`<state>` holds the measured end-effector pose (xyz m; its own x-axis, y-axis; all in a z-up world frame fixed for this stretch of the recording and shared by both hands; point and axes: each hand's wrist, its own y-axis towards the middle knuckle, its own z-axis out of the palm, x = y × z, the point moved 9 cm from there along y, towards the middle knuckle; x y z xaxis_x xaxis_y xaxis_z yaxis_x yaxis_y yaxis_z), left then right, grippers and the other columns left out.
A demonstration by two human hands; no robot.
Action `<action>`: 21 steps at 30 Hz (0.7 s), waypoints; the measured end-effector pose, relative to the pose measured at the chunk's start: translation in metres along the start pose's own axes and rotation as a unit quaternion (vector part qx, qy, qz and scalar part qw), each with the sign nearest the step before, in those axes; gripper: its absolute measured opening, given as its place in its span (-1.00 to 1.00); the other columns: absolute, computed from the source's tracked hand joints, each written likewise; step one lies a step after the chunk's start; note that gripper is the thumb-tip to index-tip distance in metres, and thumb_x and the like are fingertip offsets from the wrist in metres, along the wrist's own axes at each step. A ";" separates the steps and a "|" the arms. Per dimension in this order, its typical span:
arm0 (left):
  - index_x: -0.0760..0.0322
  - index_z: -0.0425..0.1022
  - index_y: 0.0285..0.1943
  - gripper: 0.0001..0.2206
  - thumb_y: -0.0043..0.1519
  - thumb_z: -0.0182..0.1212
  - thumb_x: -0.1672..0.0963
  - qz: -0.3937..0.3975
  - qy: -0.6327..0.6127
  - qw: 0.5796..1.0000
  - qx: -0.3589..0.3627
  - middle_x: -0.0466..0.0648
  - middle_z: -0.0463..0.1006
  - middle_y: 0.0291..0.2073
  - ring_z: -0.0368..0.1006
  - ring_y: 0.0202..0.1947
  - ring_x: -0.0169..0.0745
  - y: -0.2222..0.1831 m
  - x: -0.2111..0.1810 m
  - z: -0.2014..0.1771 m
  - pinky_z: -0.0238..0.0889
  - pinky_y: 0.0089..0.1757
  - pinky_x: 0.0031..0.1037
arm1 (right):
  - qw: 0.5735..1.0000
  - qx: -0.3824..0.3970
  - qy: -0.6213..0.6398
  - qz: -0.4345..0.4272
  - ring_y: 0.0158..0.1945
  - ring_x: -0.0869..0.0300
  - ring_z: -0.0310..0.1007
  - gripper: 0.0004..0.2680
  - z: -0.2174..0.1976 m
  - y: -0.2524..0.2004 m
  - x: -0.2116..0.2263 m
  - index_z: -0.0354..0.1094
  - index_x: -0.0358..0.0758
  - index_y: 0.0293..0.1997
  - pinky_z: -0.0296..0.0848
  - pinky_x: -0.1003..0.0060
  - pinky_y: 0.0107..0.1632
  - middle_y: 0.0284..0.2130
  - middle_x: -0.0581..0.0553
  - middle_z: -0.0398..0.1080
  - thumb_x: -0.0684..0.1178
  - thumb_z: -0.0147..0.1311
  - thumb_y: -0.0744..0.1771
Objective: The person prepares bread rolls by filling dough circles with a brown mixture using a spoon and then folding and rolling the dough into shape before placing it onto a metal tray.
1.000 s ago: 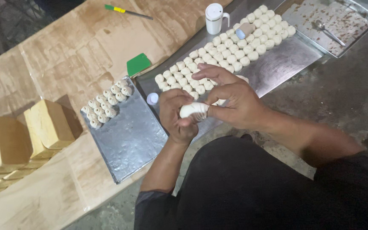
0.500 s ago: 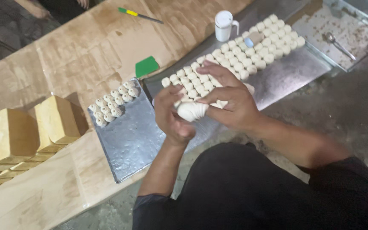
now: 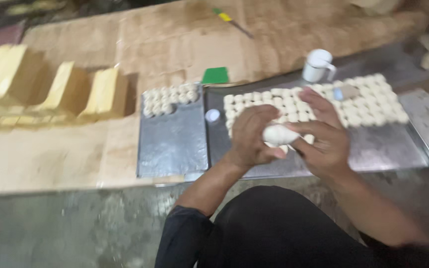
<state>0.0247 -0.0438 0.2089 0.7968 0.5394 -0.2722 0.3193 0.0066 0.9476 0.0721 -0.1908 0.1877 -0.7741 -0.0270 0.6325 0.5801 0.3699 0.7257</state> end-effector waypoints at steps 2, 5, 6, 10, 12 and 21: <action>0.39 0.47 -0.07 -0.42 0.18 0.27 -0.20 -0.001 0.005 1.000 0.013 0.08 0.53 -0.23 0.52 -0.21 0.02 -0.007 -0.011 0.006 0.42 -0.17 -0.27 | 0.998 -0.009 0.060 0.023 0.58 -0.05 0.12 -0.83 -0.014 -0.008 -0.008 0.51 -0.28 -0.08 0.17 -0.02 0.64 0.37 -0.25 0.17 -0.35 0.23 0.29; 0.35 0.51 -0.09 -0.46 0.05 0.48 -0.14 0.026 0.010 0.999 0.036 0.02 0.52 -0.28 0.54 -0.28 -0.08 -0.013 -0.014 0.033 0.43 -0.26 -0.36 | 0.980 0.027 0.149 0.127 0.54 -0.07 0.16 -0.83 -0.028 -0.024 -0.041 0.52 -0.27 -0.11 0.13 -0.01 0.61 0.36 -0.30 0.22 -0.37 0.21 0.28; 0.32 0.52 -0.14 -0.48 0.00 0.53 -0.11 0.049 0.026 0.998 0.039 -0.01 0.51 -0.32 0.53 -0.32 -0.11 -0.017 -0.018 0.038 0.42 -0.30 -0.38 | 0.977 0.035 0.164 0.133 0.51 -0.05 0.18 -0.80 -0.031 -0.026 -0.047 0.50 -0.24 -0.08 0.16 0.01 0.59 0.36 -0.30 0.23 -0.34 0.23 0.27; 0.26 0.54 -0.19 -0.56 0.04 0.52 -0.10 0.010 0.070 0.996 0.051 -0.07 0.53 -0.32 0.53 -0.35 -0.15 -0.040 -0.014 0.062 0.39 -0.32 -0.40 | 0.997 0.012 0.067 0.044 0.49 -0.01 0.18 -0.68 -0.046 -0.038 -0.051 0.44 -0.17 0.00 0.25 0.04 0.54 0.35 -0.30 0.19 -0.25 0.34 0.19; 0.25 0.57 -0.25 -0.62 0.09 0.50 -0.08 -0.043 0.062 0.996 0.050 -0.09 0.55 -0.34 0.54 -0.36 -0.20 -0.056 -0.007 0.072 0.38 -0.33 -0.41 | 0.993 0.038 0.067 0.086 0.45 0.00 0.22 -0.73 -0.051 -0.046 -0.066 0.48 -0.11 -0.05 0.36 0.12 0.34 0.37 -0.28 0.17 -0.23 0.34 0.21; 0.43 0.45 0.21 -0.68 0.31 0.19 0.15 -0.674 -0.373 0.636 0.041 0.04 0.60 -0.14 0.56 -0.23 -0.23 -0.234 0.050 0.151 0.52 -0.18 -0.40 | 0.971 0.194 -0.051 0.133 0.47 -0.09 0.09 -0.82 -0.056 -0.086 -0.125 0.62 -0.13 -0.16 0.13 -0.04 0.41 0.27 -0.16 0.32 -0.15 0.30 0.21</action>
<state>0.0670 -0.1452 -0.0514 -0.2184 -0.4594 -0.8610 0.9717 -0.0212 -0.2351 0.1330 -0.2710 0.0610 -0.6429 0.2010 0.7391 0.6384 0.6738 0.3721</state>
